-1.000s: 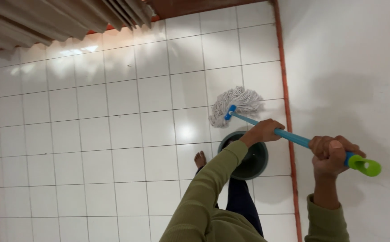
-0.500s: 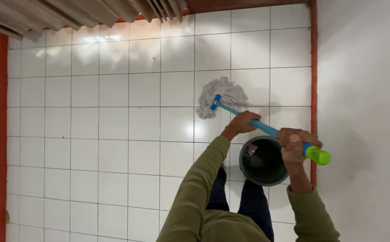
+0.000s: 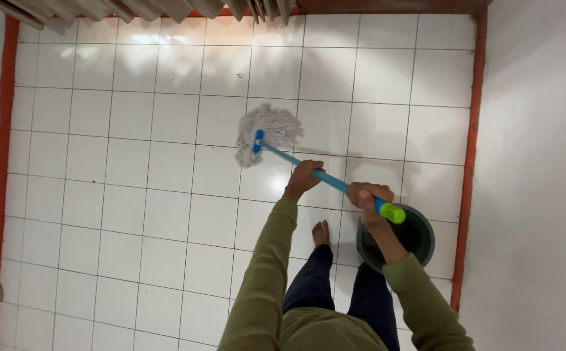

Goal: The person mops a white tiled floor using a blue and green handled mop. They move the mop back and forth across the floor, covering the area near a curtain and a wooden door.

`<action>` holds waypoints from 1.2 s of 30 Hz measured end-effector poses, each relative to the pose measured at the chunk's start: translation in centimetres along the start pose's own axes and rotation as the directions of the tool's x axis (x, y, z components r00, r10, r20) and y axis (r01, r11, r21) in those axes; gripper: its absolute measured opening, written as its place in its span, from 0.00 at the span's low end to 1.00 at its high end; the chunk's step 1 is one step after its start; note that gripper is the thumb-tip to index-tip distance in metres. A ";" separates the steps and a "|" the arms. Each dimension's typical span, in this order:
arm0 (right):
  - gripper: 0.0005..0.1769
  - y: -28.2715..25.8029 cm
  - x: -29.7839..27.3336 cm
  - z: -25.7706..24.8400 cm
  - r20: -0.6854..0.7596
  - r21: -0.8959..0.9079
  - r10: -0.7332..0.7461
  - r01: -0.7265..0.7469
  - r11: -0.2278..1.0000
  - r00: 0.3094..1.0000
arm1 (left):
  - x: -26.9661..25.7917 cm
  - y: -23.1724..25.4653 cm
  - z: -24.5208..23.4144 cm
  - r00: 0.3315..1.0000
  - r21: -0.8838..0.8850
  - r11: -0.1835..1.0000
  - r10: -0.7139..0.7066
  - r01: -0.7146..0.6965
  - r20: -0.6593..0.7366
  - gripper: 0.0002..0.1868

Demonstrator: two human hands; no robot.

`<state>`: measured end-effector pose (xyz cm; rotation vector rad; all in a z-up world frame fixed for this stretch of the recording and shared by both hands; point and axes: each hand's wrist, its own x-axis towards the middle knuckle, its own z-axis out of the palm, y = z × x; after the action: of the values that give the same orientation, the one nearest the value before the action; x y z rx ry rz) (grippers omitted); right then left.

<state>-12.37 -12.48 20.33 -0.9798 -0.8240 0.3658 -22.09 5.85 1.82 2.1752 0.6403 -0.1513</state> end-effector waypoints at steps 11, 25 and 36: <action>0.28 1.3 -0.1 -4.3 -0.036 0.138 0.002 0.003 0.990 0.999 | 1.6 -0.1 3.8 0.973 -0.081 0.975 0.196 -0.207 -0.124 0.07; 0.19 -15.6 1.7 -13.8 -0.117 -0.201 -0.041 0.016 0.979 0.992 | 4.1 16.9 15.5 0.889 -0.267 0.855 0.457 -0.445 -0.020 0.13; 0.21 -17.0 -3.4 -18.8 -0.262 -0.214 0.025 -0.084 0.973 0.965 | 3.5 21.9 18.5 0.904 -0.201 0.929 0.355 -0.311 0.239 0.08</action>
<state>-1.81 -34.59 27.64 -1.2336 -0.6093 0.1887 -6.24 -18.14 4.26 2.0261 0.1127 -0.2042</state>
